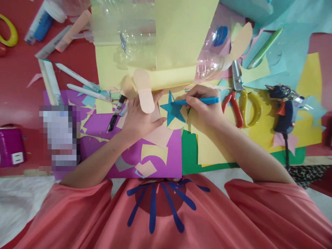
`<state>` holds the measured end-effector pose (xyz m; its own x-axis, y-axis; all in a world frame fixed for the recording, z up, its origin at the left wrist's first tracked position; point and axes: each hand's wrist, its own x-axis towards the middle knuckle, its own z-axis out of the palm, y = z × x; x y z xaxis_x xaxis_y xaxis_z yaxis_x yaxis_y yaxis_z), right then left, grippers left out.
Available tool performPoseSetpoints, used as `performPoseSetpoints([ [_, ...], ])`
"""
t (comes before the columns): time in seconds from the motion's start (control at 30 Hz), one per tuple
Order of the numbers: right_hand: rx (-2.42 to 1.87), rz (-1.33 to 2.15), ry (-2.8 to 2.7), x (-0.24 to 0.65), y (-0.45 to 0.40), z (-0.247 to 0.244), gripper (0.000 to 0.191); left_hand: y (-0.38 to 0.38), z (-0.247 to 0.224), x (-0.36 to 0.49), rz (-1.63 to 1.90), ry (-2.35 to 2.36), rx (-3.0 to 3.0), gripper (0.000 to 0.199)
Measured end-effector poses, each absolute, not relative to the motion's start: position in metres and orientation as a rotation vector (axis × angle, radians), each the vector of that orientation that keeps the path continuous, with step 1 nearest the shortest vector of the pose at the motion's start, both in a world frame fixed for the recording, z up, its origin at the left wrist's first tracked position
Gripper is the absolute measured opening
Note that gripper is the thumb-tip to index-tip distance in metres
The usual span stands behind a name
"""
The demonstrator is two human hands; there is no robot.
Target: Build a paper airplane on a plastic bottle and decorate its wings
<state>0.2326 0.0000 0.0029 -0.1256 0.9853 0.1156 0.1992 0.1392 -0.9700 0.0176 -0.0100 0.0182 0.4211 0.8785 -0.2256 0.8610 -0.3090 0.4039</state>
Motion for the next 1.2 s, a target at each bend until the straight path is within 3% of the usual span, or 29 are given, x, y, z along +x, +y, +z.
performPoseSetpoints([
  [1.2,-1.22,1.049,-1.493,0.2328,0.0005,0.0031,0.014,-0.0086,0.0197,0.019,-0.003,1.498,2.204,0.072],
])
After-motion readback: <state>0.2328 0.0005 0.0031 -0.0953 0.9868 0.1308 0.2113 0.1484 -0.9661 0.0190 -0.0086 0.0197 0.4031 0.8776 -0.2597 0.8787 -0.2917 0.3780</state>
